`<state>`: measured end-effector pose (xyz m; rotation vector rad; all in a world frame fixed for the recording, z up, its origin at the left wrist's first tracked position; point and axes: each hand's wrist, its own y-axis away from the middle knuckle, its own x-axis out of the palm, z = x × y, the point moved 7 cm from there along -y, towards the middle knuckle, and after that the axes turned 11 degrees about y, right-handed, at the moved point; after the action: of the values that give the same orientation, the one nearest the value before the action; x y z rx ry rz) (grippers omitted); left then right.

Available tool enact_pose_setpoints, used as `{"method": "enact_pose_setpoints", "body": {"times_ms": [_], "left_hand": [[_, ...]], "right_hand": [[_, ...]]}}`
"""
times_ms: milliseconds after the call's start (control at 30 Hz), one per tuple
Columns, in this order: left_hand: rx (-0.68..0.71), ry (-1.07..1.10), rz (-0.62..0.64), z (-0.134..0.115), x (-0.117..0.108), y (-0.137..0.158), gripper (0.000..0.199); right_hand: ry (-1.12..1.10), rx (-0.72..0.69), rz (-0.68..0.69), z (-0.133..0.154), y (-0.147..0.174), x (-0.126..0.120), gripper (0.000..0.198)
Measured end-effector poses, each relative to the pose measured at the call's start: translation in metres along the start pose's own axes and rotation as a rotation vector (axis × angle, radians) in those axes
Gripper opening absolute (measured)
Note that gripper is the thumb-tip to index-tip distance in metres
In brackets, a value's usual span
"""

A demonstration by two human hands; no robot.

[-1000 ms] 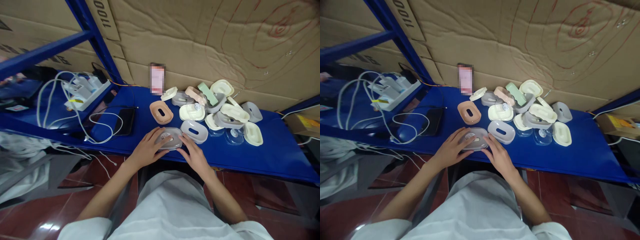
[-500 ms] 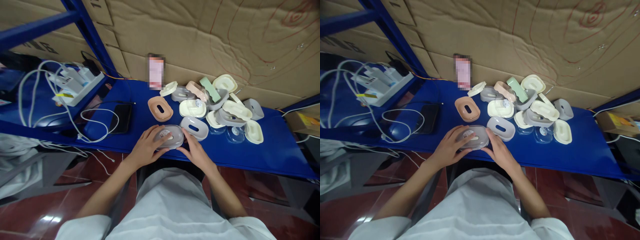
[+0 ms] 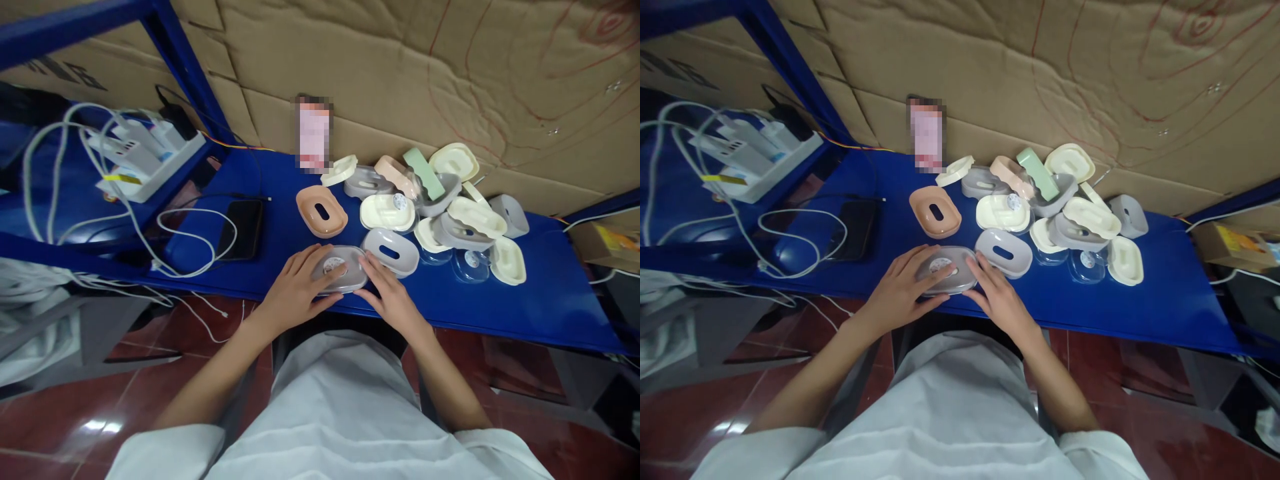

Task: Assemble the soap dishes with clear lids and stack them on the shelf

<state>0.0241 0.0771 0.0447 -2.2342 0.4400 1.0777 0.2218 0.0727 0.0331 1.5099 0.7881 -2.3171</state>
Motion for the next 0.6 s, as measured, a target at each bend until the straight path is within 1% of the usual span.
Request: {"method": "enact_pose_setpoints", "body": {"times_ms": [100, 233, 333, 400, 467, 533, 600], "left_hand": [[-0.059, 0.000, -0.024, 0.002, 0.005, 0.002, 0.060], [-0.110, -0.001, -0.056, 0.001, 0.011, 0.004, 0.059], [-0.129, 0.000, -0.046, -0.001, 0.007, 0.006, 0.055], [-0.147, -0.013, -0.041, -0.003, -0.003, 0.011, 0.051], [-0.193, -0.045, -0.050, -0.001, -0.018, 0.020, 0.046], [-0.267, -0.077, -0.072, 0.004, -0.034, 0.029, 0.043], [-0.341, -0.108, -0.096, 0.010, -0.047, 0.036, 0.044]], "right_hand": [[0.029, -0.006, 0.006, 0.002, -0.002, 0.000, 0.083], [0.037, -0.024, 0.047, 0.004, -0.004, 0.003, 0.083], [0.033, -0.047, 0.069, 0.006, -0.005, -0.001, 0.081], [0.018, -0.073, 0.095, 0.008, -0.008, -0.005, 0.076], [0.013, -0.089, 0.090, 0.011, -0.018, -0.010, 0.068], [0.053, -0.083, 0.047, 0.014, -0.036, -0.011, 0.062], [0.125, -0.075, 0.014, 0.017, -0.062, -0.006, 0.059]]}}
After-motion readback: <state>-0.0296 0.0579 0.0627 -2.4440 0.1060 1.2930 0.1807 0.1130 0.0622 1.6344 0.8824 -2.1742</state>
